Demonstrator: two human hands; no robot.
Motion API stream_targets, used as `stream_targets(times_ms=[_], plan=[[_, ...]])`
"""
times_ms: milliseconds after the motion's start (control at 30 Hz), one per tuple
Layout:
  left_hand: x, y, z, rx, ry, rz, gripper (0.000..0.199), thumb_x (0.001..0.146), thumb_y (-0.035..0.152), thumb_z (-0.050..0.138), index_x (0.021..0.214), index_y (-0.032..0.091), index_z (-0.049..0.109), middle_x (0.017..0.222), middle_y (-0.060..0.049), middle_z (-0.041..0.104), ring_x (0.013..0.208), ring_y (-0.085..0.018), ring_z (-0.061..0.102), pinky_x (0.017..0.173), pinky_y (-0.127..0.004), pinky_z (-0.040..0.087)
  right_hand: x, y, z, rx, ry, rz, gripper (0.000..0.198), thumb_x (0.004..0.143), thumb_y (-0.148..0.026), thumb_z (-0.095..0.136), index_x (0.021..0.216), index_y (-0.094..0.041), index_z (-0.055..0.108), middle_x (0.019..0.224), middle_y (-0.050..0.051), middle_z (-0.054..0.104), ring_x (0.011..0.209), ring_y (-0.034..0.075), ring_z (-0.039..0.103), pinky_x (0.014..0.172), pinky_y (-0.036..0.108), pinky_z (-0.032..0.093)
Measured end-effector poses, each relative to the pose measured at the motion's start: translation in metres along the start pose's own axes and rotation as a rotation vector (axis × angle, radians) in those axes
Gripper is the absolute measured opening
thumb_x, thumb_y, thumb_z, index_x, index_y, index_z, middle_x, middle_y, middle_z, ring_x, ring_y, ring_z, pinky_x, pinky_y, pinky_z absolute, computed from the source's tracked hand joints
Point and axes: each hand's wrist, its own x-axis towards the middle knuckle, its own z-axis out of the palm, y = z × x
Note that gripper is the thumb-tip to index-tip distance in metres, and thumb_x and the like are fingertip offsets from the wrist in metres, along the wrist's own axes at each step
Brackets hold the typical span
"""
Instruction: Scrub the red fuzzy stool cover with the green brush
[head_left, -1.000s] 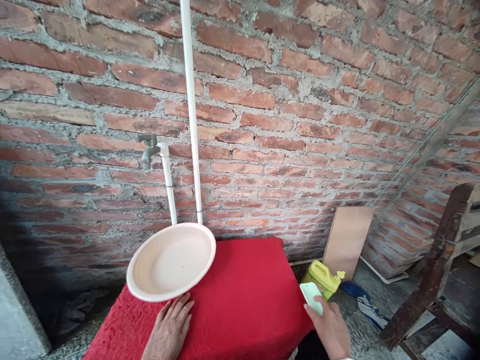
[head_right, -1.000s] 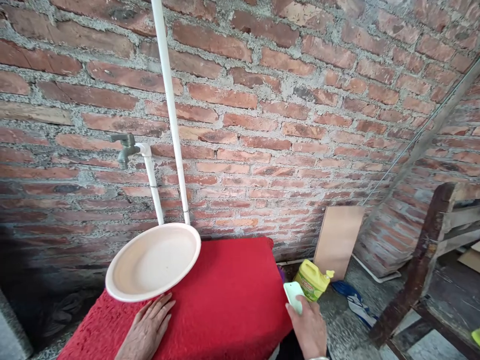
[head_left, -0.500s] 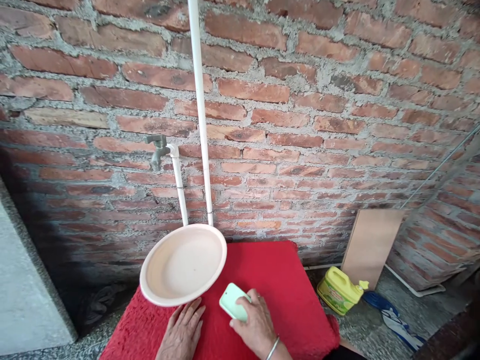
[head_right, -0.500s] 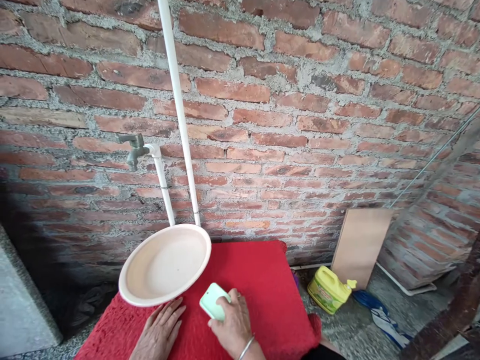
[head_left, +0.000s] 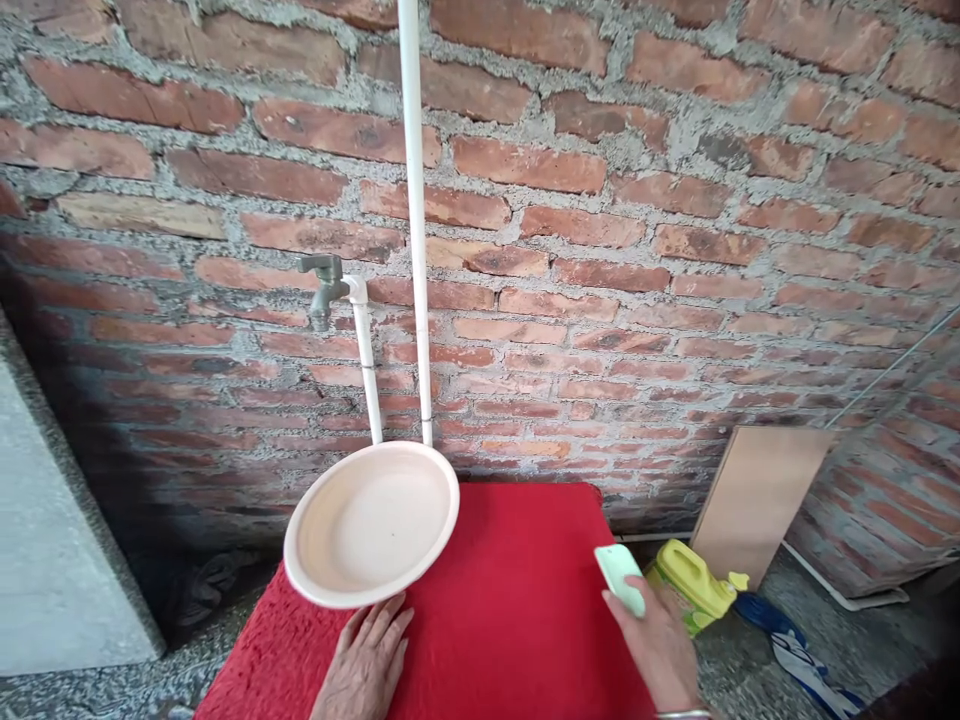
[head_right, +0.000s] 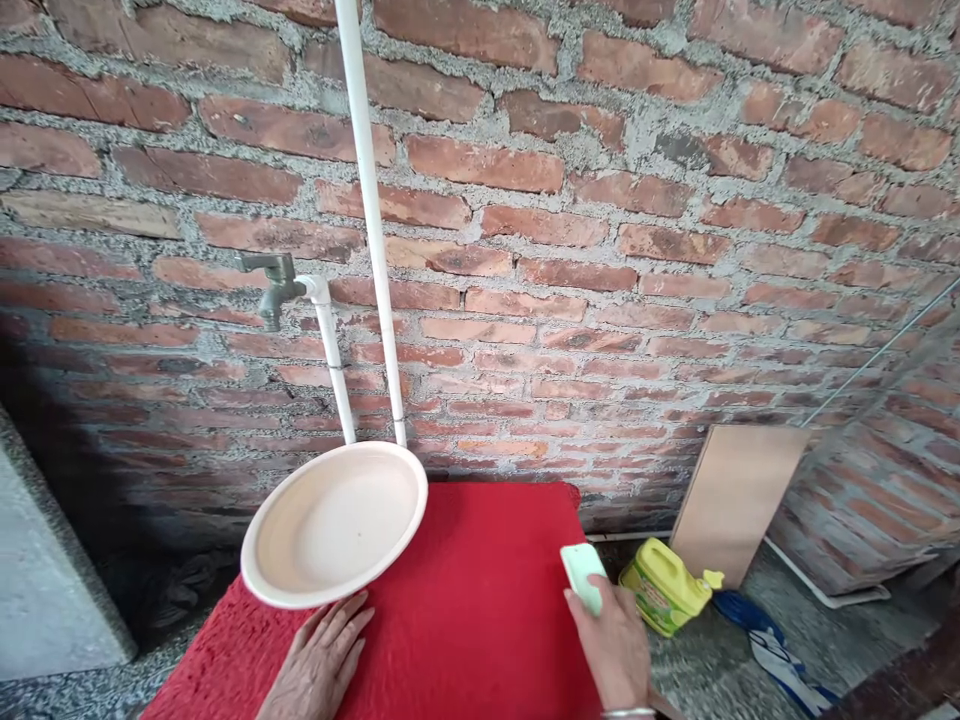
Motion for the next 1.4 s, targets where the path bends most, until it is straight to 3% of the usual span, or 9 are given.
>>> stream_targets(times_ms=[200, 333, 433, 733, 833, 1000, 1100, 1233, 1400], plan=[[0.002, -0.002, -0.004, 0.071, 0.072, 0.068, 0.035, 0.095, 0.028, 0.043, 0.122, 0.029, 0.065, 0.126, -0.002, 0.069, 0.113, -0.019, 0.064, 0.095, -0.035, 0.047, -0.001, -0.133, 0.043, 0.133, -0.198, -0.255, 0.028, 0.082, -0.041, 0.061, 0.106, -0.029, 0.069, 0.101, 0.004, 0.061, 0.090, 0.021, 0.062, 0.083, 0.031, 0.048], [0.003, -0.003, -0.006, 0.089, 0.082, 0.078, 0.034, 0.095, 0.030, 0.045, 0.123, 0.029, 0.065, 0.127, -0.001, 0.068, 0.114, -0.018, 0.064, 0.095, -0.033, 0.047, 0.004, -0.183, 0.067, 0.124, -0.244, -0.371, 0.030, 0.079, -0.035, 0.068, 0.109, -0.031, 0.069, 0.103, 0.004, 0.061, 0.096, 0.021, 0.062, 0.088, 0.031, 0.045], [0.004, -0.003, -0.007, 0.087, 0.074, 0.065, 0.033, 0.096, 0.030, 0.045, 0.122, 0.030, 0.065, 0.126, -0.001, 0.069, 0.113, -0.018, 0.064, 0.096, -0.032, 0.046, 0.017, -0.175, 0.072, 0.060, -0.290, -0.386, 0.030, 0.079, -0.036, 0.069, 0.109, -0.031, 0.070, 0.102, 0.004, 0.062, 0.096, 0.022, 0.062, 0.088, 0.030, 0.045], [0.007, 0.003, -0.010, 0.054, 0.102, 0.050, 0.032, 0.099, 0.034, 0.042, 0.120, 0.030, 0.066, 0.119, 0.000, 0.071, 0.107, -0.017, 0.066, 0.096, -0.031, 0.046, 0.063, -0.043, 0.025, -0.218, -0.130, 0.029, 0.047, 0.090, -0.055, 0.046, 0.118, -0.024, 0.067, 0.093, 0.009, 0.063, 0.078, 0.025, 0.065, 0.074, 0.037, 0.049], [0.004, 0.003, -0.008, 0.039, 0.099, 0.029, 0.032, 0.099, 0.034, 0.043, 0.120, 0.031, 0.066, 0.120, -0.001, 0.071, 0.107, -0.017, 0.066, 0.095, -0.032, 0.046, 0.056, -0.066, 0.030, -0.108, -0.120, -0.029, 0.044, 0.089, -0.053, 0.048, 0.115, -0.024, 0.068, 0.093, 0.009, 0.064, 0.078, 0.025, 0.066, 0.072, 0.035, 0.049], [0.007, 0.000, -0.011, 0.070, 0.105, 0.077, 0.031, 0.098, 0.031, 0.044, 0.120, 0.030, 0.066, 0.120, -0.001, 0.071, 0.106, -0.017, 0.066, 0.094, -0.031, 0.047, 0.020, -0.166, 0.070, 0.062, -0.221, -0.301, 0.027, 0.083, -0.041, 0.065, 0.107, -0.032, 0.070, 0.100, 0.004, 0.063, 0.088, 0.020, 0.064, 0.081, 0.029, 0.047], [0.012, -0.002, -0.015, 0.105, 0.111, 0.110, 0.031, 0.096, 0.028, 0.044, 0.118, 0.028, 0.067, 0.120, -0.002, 0.071, 0.106, -0.017, 0.066, 0.093, -0.032, 0.047, 0.007, -0.202, 0.084, 0.078, -0.268, -0.400, 0.029, 0.080, -0.037, 0.070, 0.108, -0.032, 0.070, 0.103, 0.004, 0.062, 0.096, 0.022, 0.063, 0.085, 0.030, 0.046], [0.017, 0.001, -0.019, 0.094, 0.118, 0.100, 0.031, 0.094, 0.025, 0.046, 0.116, 0.027, 0.067, 0.118, -0.004, 0.072, 0.106, -0.019, 0.067, 0.091, -0.033, 0.049, 0.021, -0.182, 0.075, 0.012, -0.277, -0.361, 0.030, 0.081, -0.040, 0.068, 0.110, -0.031, 0.070, 0.101, 0.005, 0.061, 0.094, 0.022, 0.063, 0.085, 0.031, 0.046], [0.033, 0.021, -0.051, -0.256, 0.062, -0.058, 0.029, 0.094, 0.024, 0.049, 0.116, 0.029, 0.067, 0.111, -0.006, 0.072, 0.096, -0.019, 0.070, 0.079, -0.027, 0.055, 0.036, -0.092, 0.045, 0.076, -0.222, -0.130, 0.038, 0.083, -0.053, 0.053, 0.108, -0.029, 0.070, 0.092, 0.005, 0.061, 0.083, 0.023, 0.064, 0.079, 0.035, 0.050]])
